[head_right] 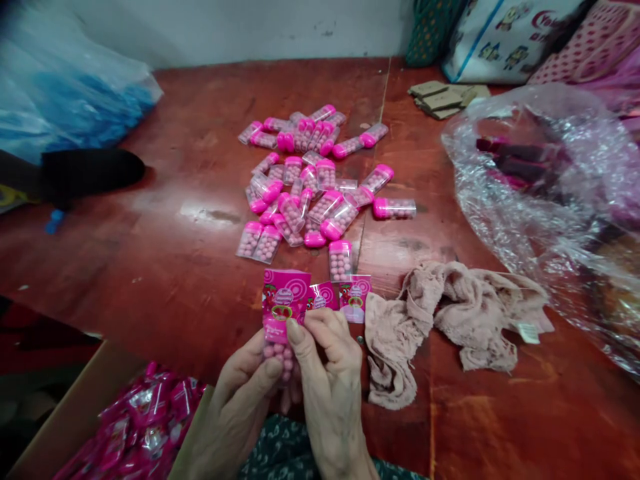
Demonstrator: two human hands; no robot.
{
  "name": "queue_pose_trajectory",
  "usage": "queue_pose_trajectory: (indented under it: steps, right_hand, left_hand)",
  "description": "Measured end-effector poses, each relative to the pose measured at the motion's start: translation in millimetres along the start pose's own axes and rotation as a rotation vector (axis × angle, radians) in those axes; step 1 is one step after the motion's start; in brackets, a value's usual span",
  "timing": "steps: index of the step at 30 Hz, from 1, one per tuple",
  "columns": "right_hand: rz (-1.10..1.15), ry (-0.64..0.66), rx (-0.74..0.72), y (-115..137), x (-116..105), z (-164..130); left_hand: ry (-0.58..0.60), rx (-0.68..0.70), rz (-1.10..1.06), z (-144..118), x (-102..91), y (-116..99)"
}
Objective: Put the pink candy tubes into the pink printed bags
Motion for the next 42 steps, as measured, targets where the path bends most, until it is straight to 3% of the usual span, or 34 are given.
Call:
queue_pose_trajectory:
  steps: [7, 9, 14, 22, 26, 33, 37, 42]
  right_hand:
    - [0.043, -0.180, 0.053, -18, -2, -17]
    - [0.092, -0.150, 0.115, -23, -1, -16]
    - [0.295, 0.082, 0.317, -31, 7, -7]
    - [0.377, 0.018, 0.370, -40, -5, -2]
    - [0.334, -0.003, 0.411, -38, -2, -7]
    - [0.285, 0.029, 0.450, -39, 0, -5]
    - [0.195, 0.130, 0.505, -39, 3, -8]
    - [0.015, 0.076, 0.473, -36, -4, -12]
  left_hand:
    - [-0.202, -0.024, 0.025, -7, -16.9, 13]
    - [-0.182, -0.045, 0.055, -6, -13.9, 10]
    - [-0.053, -0.117, 0.350, 2, 2.5, -7]
    - [-0.009, -0.129, 0.486, -4, 3.2, -2]
    - [0.006, -0.111, 0.442, -4, 9.5, -5]
    - [0.003, -0.115, 0.212, 0, 10.6, 8]
    - [0.021, -0.191, 0.348, -5, 14.4, 9]
    - [-0.097, -0.165, 0.451, -11, 7.1, 0]
Point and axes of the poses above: each hand's wrist, its own z-axis towards the middle knuckle, its own x-axis out of the palm, y = z × x, the point moved 10 cm from there along z, towards the middle knuckle, and after that the axes turned 6 degrees about -z, right-handed, at the moved point
